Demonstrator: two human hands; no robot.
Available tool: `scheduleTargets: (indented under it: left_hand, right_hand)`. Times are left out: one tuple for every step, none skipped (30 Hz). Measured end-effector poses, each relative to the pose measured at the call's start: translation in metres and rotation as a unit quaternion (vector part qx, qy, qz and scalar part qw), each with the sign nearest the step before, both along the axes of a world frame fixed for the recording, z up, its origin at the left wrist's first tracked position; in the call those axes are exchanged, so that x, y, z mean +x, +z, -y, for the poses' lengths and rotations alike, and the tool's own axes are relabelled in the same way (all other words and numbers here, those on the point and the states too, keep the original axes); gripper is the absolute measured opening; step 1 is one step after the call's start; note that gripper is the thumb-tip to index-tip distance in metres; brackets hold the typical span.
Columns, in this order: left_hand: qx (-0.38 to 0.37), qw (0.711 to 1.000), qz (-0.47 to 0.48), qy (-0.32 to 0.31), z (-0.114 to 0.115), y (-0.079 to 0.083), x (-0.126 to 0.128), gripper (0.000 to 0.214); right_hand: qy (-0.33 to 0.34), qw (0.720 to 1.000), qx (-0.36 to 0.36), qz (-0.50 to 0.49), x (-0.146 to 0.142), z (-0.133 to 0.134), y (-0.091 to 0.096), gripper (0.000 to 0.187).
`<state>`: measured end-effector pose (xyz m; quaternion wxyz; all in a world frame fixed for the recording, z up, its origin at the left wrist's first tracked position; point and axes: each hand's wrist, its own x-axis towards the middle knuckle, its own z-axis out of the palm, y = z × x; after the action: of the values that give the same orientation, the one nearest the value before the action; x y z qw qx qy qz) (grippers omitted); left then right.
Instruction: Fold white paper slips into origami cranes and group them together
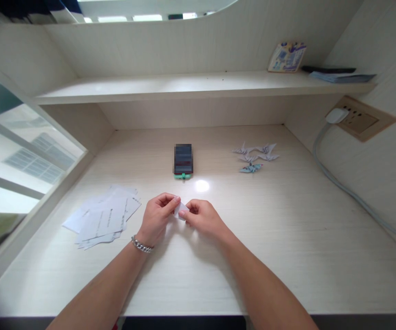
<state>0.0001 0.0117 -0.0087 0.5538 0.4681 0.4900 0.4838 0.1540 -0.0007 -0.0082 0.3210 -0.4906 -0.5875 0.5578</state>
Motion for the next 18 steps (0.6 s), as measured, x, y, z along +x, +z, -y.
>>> scheduleTargets:
  left_hand:
    - [-0.002,1.0,0.001,0.008,0.0,0.0,0.0,0.024]
    - [-0.003,1.0,0.001,0.014,0.0,0.0,0.0,0.025]
    - [-0.004,1.0,0.0,0.018,0.0,0.0,0.0,0.026]
    - [-0.005,1.0,-0.001,0.02,-0.001,0.0,0.001,0.026]
    - [-0.006,1.0,-0.002,0.021,-0.001,-0.001,0.001,0.027]
    - [-0.007,1.0,-0.001,0.023,-0.001,-0.001,0.001,0.028]
    - [-0.01,1.0,0.003,0.026,-0.002,-0.002,0.001,0.029]
    - [-0.015,0.999,0.009,0.028,-0.002,-0.003,0.002,0.03]
    - [-0.022,0.999,0.017,0.027,-0.002,-0.004,0.002,0.031]
    - [-0.028,0.999,0.024,0.022,-0.002,-0.004,0.002,0.031]
    - [-0.033,0.999,0.032,0.013,-0.002,-0.005,0.002,0.03]
    - [-0.037,0.999,0.037,0.0,-0.002,-0.004,0.002,0.029]
    - [-0.038,0.998,0.04,-0.013,-0.001,-0.004,0.002,0.028]
    - [-0.037,0.998,0.038,-0.025,-0.001,-0.003,0.002,0.029]
    - [-0.033,0.998,0.033,-0.032,0.0,-0.002,0.002,0.031]
    - [-0.029,0.999,0.026,-0.038,0.0,-0.002,0.002,0.033]
    - [-0.023,0.999,0.017,-0.041,0.001,-0.001,0.002,0.033]
    - [-0.017,0.999,0.008,-0.039,0.001,0.0,0.002,0.034]
  right_hand:
    - [0.004,1.0,-0.002,-0.007,0.0,0.0,0.0,0.021]
    - [0.008,1.0,-0.003,-0.012,0.0,0.001,0.001,0.019]
    - [0.011,1.0,-0.002,-0.013,0.0,0.001,0.001,0.018]
    - [0.012,1.0,-0.002,-0.013,-0.001,0.001,0.0,0.017]
    - [0.009,1.0,-0.002,-0.014,-0.001,0.001,-0.001,0.016]
    - [0.006,1.0,-0.003,-0.018,-0.001,0.0,-0.002,0.015]
    - [0.003,1.0,-0.004,-0.023,-0.001,-0.001,-0.003,0.014]
    - [-0.002,0.999,-0.006,-0.031,-0.001,-0.002,-0.005,0.013]
    - [-0.008,0.999,-0.008,-0.041,-0.001,-0.003,-0.006,0.014]
    - [-0.018,0.998,-0.008,-0.051,-0.001,-0.004,-0.008,0.015]
    - [-0.032,0.998,-0.005,-0.06,-0.001,-0.005,-0.009,0.016]
    - [-0.047,0.997,0.0,-0.067,-0.001,-0.006,-0.01,0.017]
    - [-0.059,0.996,0.006,-0.073,0.0,-0.007,-0.01,0.018]
    - [-0.07,0.994,0.012,-0.078,0.0,-0.007,-0.011,0.018]
    - [-0.081,0.993,0.017,-0.082,0.001,-0.007,-0.011,0.018]
    - [-0.092,0.992,0.024,-0.085,0.001,-0.008,-0.011,0.018]
    - [-0.105,0.99,0.033,-0.085,0.002,-0.008,-0.011,0.019]
    - [-0.12,0.988,0.044,-0.083,0.002,-0.008,-0.01,0.021]
